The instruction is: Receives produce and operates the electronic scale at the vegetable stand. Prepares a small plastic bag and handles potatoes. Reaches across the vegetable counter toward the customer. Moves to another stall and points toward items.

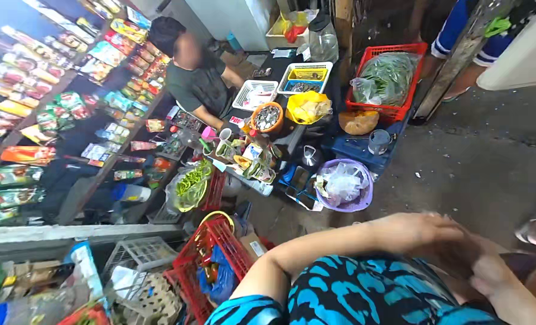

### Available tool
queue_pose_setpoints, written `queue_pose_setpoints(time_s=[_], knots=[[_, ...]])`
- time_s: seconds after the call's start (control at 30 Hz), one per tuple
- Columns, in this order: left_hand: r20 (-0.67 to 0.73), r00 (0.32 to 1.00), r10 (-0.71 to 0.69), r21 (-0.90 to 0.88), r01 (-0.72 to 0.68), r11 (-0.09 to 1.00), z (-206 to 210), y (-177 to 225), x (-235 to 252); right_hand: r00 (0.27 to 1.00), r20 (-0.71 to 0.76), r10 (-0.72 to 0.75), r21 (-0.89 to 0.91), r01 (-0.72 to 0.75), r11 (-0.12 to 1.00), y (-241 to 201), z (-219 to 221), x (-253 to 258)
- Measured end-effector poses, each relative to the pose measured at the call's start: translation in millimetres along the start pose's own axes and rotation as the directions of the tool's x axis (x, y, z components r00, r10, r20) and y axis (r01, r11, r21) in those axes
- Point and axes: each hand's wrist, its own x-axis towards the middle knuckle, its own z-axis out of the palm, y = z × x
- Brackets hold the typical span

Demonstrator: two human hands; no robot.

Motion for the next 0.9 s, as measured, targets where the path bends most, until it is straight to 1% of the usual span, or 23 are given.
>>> queue_pose_setpoints(time_s=[0.03,0.07,0.1,0.13,0.17,0.23,0.27,0.3,0.33,0.37,0.4,0.43,0.5,0.57,0.63,0.7,0.77,0.83,0.9], knots=[[-0.045,0.997,-0.069,-0.012,0.069,0.998,-17.1,-21.2,-6.9,0.998,-0.060,0.023,-0.076,-0.028,0.997,-3.6,0.2,14.2],[-0.090,0.982,-0.166,0.001,0.167,0.986,-37.6,-45.3,-16.4,0.993,-0.111,0.027,-0.154,-0.044,0.987,-5.5,-0.3,27.1],[-0.130,0.947,-0.295,0.018,0.299,0.954,-61.0,-72.1,-28.5,0.988,-0.152,0.019,-0.237,-0.055,0.970,-6.0,-1.6,37.6],[-0.155,0.881,-0.446,0.037,0.457,0.889,-86.0,-101.9,-43.3,0.982,-0.187,0.005,-0.333,-0.068,0.940,-5.6,-3.1,46.0],[-0.184,0.783,-0.594,0.050,0.611,0.790,-111.2,-134.4,-60.1,0.977,-0.215,-0.009,-0.436,-0.088,0.896,-4.4,-4.4,53.1],[-0.311,0.553,-0.773,0.044,0.821,0.570,-163.4,-197.5,-98.2,0.973,-0.229,-0.011,-0.580,-0.128,0.804,-4.0,-0.8,62.7],[-0.352,0.420,-0.837,0.017,0.897,0.443,-192.4,-223.4,-115.3,0.973,-0.230,-0.003,-0.607,-0.141,0.782,-5.0,4.3,65.0],[-0.383,0.300,-0.874,-0.016,0.944,0.330,-219.9,-249.4,-133.1,0.969,-0.247,0.018,-0.596,-0.167,0.785,-7.1,12.5,66.4],[-0.405,0.190,-0.895,-0.032,0.975,0.221,-243.5,-274.8,-150.9,0.962,-0.272,0.036,-0.562,-0.189,0.805,-8.2,22.4,68.0],[-0.410,0.095,-0.907,-0.039,0.992,0.122,-263.6,-296.3,-166.9,0.952,-0.300,0.057,-0.516,-0.212,0.830,-7.6,32.4,70.9],[-0.396,0.018,-0.918,-0.036,0.999,0.036,-279.8,-315.0,-180.8,0.944,-0.319,0.080,-0.472,-0.231,0.851,-4.5,41.1,75.7],[-0.375,-0.043,-0.926,-0.016,0.999,-0.040,-292.3,-332.6,-192.1,0.941,-0.323,0.099,-0.449,-0.245,0.859,1.8,45.6,83.1],[-0.328,-0.143,-0.934,0.018,0.987,-0.157,-307.9,-359.2,-206.1,0.937,-0.309,0.165,-0.451,-0.297,0.841,-2.6,64.4,95.8],[-0.325,-0.212,-0.922,0.030,0.972,-0.234,-312.2,-378.4,-211.9,0.940,-0.300,0.163,-0.448,-0.290,0.846,-7.6,83.1,110.6],[-0.352,-0.251,-0.902,0.027,0.960,-0.278,-314.0,-388.4,-210.4,0.959,-0.256,0.119,-0.434,-0.224,0.873,2.1,85.6,129.6],[-0.352,-0.250,-0.902,0.043,0.958,-0.282,-316.6,-395.2,-208.5,0.966,-0.247,0.072,-0.419,-0.174,0.891,-1.1,94.8,143.3],[-0.317,-0.230,-0.920,0.075,0.961,-0.266,-321.3,-398.1,-208.6,0.963,-0.266,0.044,-0.412,-0.154,0.898,-8.9,105.3,152.8],[-0.275,-0.211,-0.938,0.120,0.961,-0.251,-328.2,-400.2,-210.0,0.958,-0.283,0.048,-0.361,-0.153,0.920,-14.3,110.9,159.4],[-0.260,-0.216,-0.941,0.123,0.959,-0.254,-337.2,-400.2,-211.7,0.958,-0.280,0.055,-0.310,-0.144,0.940,-13.4,111.2,164.7]])
